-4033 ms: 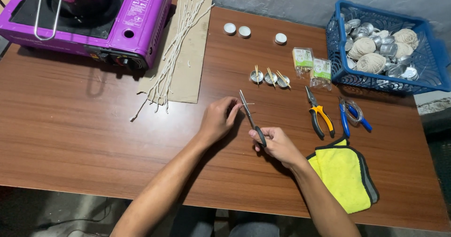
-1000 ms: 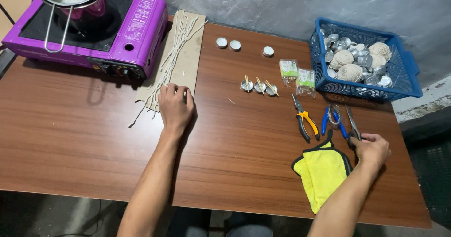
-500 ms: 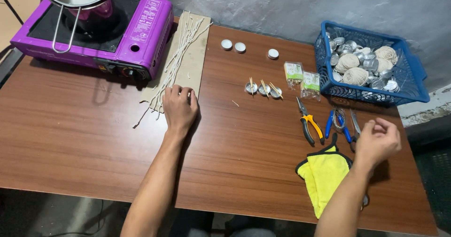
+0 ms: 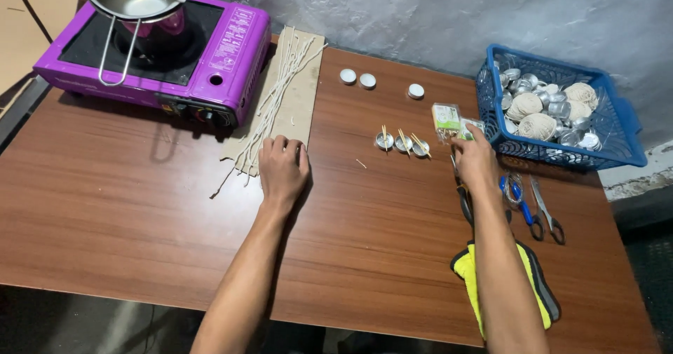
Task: Assembling candle wicks by threading them through metal tabs and crimping them with pliers.
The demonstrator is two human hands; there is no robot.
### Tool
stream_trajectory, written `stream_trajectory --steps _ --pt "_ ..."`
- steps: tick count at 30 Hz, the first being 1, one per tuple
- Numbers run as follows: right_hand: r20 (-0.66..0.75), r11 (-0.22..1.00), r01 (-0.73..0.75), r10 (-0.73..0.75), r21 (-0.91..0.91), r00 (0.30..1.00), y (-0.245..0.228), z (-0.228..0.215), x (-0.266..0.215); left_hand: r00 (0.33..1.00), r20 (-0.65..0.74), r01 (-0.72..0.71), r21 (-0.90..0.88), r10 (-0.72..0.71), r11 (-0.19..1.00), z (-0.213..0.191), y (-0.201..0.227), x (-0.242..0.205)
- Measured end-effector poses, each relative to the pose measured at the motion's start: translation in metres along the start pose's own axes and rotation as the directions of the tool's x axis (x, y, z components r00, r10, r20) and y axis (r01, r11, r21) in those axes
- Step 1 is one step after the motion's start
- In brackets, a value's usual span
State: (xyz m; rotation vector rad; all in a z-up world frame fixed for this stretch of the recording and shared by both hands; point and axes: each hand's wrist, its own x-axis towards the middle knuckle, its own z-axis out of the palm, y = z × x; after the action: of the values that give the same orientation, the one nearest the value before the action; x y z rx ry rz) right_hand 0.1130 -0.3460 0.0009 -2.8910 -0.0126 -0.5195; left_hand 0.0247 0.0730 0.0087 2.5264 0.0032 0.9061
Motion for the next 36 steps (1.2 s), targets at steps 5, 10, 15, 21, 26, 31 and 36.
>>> stream_trajectory --steps 5,10,15,21,26,31,36 --pt "0.021 0.994 0.062 -0.06 -0.089 0.998 0.02 0.022 0.017 1.0 -0.018 -0.024 0.004 0.024 1.0 0.003 -0.002 0.0" --pt "-0.049 0.972 0.177 -0.186 -0.153 0.981 0.029 0.035 0.025 1.0 -0.021 -0.021 0.001 0.021 1.0 0.007 -0.004 0.0" --pt "-0.132 0.955 0.221 -0.25 -0.198 0.959 0.051 0.06 0.039 0.999 -0.024 -0.024 0.016 0.025 1.0 0.009 -0.005 -0.001" --pt "-0.197 0.954 0.204 -0.249 -0.22 0.948 0.053 0.079 0.045 1.0 0.015 0.012 0.007 -0.012 1.0 0.003 -0.002 0.0" --pt "-0.233 0.964 0.178 -0.223 -0.199 0.947 0.036 0.065 0.039 1.0 0.02 0.016 0.0 -0.016 1.0 0.001 -0.001 0.001" --pt "-0.331 0.968 0.141 -0.205 -0.205 0.921 0.008 0.04 0.02 1.0 0.005 0.007 -0.003 -0.007 1.0 0.001 -0.001 0.001" --pt "-0.43 0.984 0.083 -0.143 -0.155 0.892 0.004 0.032 0.008 1.0 -0.018 0.01 -0.003 -0.01 1.0 -0.001 0.0 0.001"
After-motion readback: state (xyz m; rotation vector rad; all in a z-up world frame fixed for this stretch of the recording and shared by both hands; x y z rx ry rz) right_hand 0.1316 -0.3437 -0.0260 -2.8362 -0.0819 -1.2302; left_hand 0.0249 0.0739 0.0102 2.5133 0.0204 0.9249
